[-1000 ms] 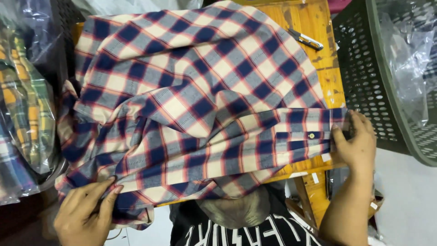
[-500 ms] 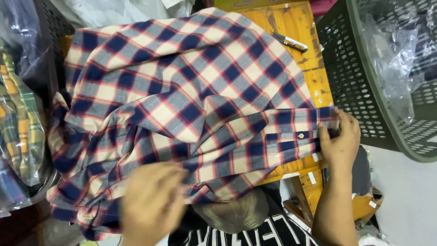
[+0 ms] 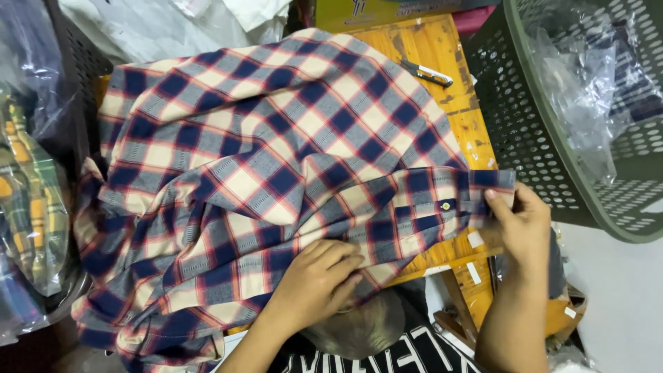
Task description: The person unfolds a plaid shirt on a wooden table, smooths the fabric, and folds it into a compact shape. They then use a small knife to cut a tag from the shirt's collar area.
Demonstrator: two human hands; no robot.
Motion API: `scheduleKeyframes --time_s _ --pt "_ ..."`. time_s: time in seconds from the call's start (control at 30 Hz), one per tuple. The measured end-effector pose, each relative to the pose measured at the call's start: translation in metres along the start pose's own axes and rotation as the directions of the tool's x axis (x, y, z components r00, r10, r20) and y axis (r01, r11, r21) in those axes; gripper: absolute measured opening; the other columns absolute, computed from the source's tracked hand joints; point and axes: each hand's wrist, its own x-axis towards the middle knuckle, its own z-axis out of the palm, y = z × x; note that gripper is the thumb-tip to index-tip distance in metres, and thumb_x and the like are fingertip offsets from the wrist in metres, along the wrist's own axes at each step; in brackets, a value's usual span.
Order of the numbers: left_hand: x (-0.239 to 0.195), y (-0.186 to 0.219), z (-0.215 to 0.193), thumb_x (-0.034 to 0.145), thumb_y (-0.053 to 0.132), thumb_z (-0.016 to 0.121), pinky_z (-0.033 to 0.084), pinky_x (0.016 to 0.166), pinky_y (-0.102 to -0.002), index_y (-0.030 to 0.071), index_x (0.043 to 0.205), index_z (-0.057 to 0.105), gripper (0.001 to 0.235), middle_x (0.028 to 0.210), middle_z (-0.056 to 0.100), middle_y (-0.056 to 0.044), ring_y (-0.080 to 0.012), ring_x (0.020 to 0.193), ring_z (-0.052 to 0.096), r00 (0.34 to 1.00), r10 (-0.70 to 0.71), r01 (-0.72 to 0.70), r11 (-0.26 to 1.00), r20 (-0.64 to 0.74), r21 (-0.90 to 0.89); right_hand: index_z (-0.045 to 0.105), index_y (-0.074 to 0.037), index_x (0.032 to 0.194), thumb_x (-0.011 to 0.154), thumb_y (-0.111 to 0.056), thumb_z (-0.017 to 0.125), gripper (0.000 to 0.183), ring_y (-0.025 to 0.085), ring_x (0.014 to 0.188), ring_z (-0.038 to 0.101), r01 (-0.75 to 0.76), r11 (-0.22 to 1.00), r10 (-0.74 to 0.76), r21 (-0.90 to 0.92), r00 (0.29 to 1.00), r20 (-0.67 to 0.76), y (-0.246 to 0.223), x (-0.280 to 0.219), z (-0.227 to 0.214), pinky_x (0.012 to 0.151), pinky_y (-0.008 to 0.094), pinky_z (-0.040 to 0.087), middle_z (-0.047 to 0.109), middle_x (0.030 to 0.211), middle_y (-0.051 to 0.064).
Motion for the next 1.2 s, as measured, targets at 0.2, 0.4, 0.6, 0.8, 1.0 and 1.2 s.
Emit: scheduleKeyframes --time_s 0.2,0.4,0.6,0.8,1.0,1.2 --pt "0.024 0.024 -0.021 0.084 0.018 0.053 0.046 0.074 -0.034 0.003 0.099 0.056 0.021 0.096 0.060 -0.011 -0.0255 0.082 0.059 0.998 -0.034 0.020 0.971 -0.056 -0.237 0.055 0.003 0.105 0.084 -0.012 0.051 0.026 0.017 0.075 0.061 -0.243 0.656 -0.095 0.714 0.913 0.398 -0.059 -0.019 0.008 0.068 0.025 0.052 0.061 0.097 0.013" --pt "0.046 0.012 -0.018 0.067 0.036 0.069 0.047 0.066 -0.036 0.008 0.104 0.051 0.050 0.079 0.054 -0.007 -0.0260 0.073 0.058 0.894 -0.318 0.188 0.906 -0.316 -0.380 0.062 0.001 0.082 0.072 0.002 0.062 0.010 0.003 0.044 0.048 -0.256 0.640 -0.228 0.725 0.838 0.497 -0.176 -0.043 0.044 0.043 0.013 0.036 0.054 0.053 0.002" --pt "0.049 -0.015 -0.023 0.060 0.047 0.069 0.048 0.056 -0.036 0.004 0.096 0.051 0.059 0.067 0.053 -0.008 -0.0276 0.062 0.058 0.817 -0.373 0.312 0.927 -0.440 -0.208 0.050 -0.004 0.060 0.063 -0.003 0.073 0.023 0.002 0.036 0.042 -0.102 0.733 -0.282 0.672 0.854 0.437 -0.134 -0.013 0.109 0.033 0.012 0.029 0.047 0.042 -0.001" --pt "0.036 -0.072 -0.006 0.064 0.009 0.060 0.050 0.068 -0.033 0.009 0.096 0.061 0.032 0.076 0.064 -0.009 -0.0245 0.076 0.063 0.702 -0.636 0.453 0.746 -0.320 -0.487 0.049 -0.007 0.063 0.076 -0.021 0.069 0.027 -0.001 0.036 0.036 0.048 0.661 -0.390 0.749 0.875 0.288 -0.109 0.009 0.157 0.035 0.011 0.027 0.042 0.041 -0.004" --pt "0.029 -0.080 0.008 0.064 -0.004 0.052 0.050 0.068 -0.030 0.008 0.096 0.061 0.035 0.079 0.065 -0.010 -0.0181 0.072 0.064 0.634 -0.683 0.361 0.677 -0.363 -0.641 0.049 0.001 0.105 0.085 -0.007 0.056 0.022 0.001 0.048 0.049 0.160 0.623 -0.416 0.766 0.897 0.150 -0.102 0.000 0.174 0.042 0.010 0.037 0.044 0.067 -0.002" --pt "0.026 -0.077 0.013 0.066 -0.001 0.057 0.051 0.062 -0.026 0.003 0.098 0.058 0.031 0.080 0.065 -0.010 -0.0150 0.067 0.063 0.696 -0.624 0.284 0.692 -0.354 -0.663 0.061 -0.004 0.100 0.086 -0.023 0.056 0.024 -0.002 0.045 0.043 0.281 0.729 -0.468 0.624 0.870 0.154 -0.097 -0.001 0.158 0.038 0.012 0.036 0.046 0.057 -0.004"
